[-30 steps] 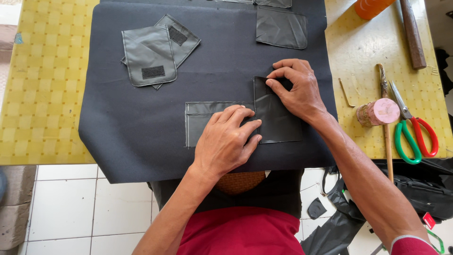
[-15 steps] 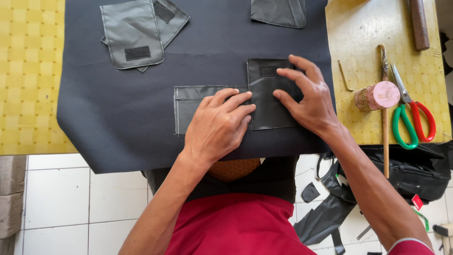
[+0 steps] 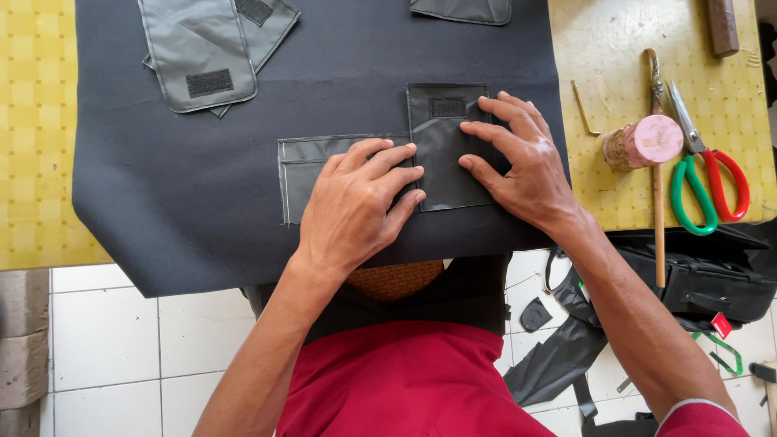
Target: The person aligns a small black pouch on a larger black fabric sheet, uses a ruler and marking tool to draw lines, and applies adhesive with a brush along the marked edges. The person then places another pouch piece onto the adhesive.
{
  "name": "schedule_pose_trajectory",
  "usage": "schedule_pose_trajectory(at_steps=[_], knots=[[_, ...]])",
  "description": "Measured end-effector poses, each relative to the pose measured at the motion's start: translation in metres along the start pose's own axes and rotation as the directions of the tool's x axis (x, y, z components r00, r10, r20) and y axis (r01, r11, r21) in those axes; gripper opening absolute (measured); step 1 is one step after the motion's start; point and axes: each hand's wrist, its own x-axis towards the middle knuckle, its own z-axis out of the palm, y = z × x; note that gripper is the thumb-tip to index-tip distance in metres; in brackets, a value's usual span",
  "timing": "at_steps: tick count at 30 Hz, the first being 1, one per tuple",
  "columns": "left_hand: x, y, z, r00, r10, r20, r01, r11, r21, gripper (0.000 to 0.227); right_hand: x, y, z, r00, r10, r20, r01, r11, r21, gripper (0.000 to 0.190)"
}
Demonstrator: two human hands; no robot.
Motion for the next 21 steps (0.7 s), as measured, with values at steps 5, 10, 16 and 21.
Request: schedule_pose_trajectory(at_steps=[5, 10, 16, 21], knots=[[0.001, -0.001, 0.000, 1.000, -0.001, 0.008, 0.001, 1.000, 0.000, 0.019, 0.000, 0.007, -0.014, 0.998, -0.027, 0.054, 0.022, 0.996, 0.087, 0.034], [0.001, -0.002, 0.002, 1.000, 0.000, 0.011, 0.000, 1.000, -0.003, 0.018, -0.010, 0.010, -0.027, 0.996, -0.056, 0.075, 0.048, 0.994, 0.097, 0.035], [0.005, 0.001, -0.003, 0.999, 0.004, 0.035, -0.004, 1.000, -0.009, 0.016, -0.020, 0.014, -0.025, 0.994, -0.052, 0.096, 0.047, 0.997, 0.060, 0.030], [0.004, 0.000, -0.001, 0.998, -0.003, 0.065, 0.002, 1.000, 0.010, 0.017, -0.022, 0.015, -0.024, 0.994, -0.061, 0.092, 0.055, 0.996, 0.071, 0.028]])
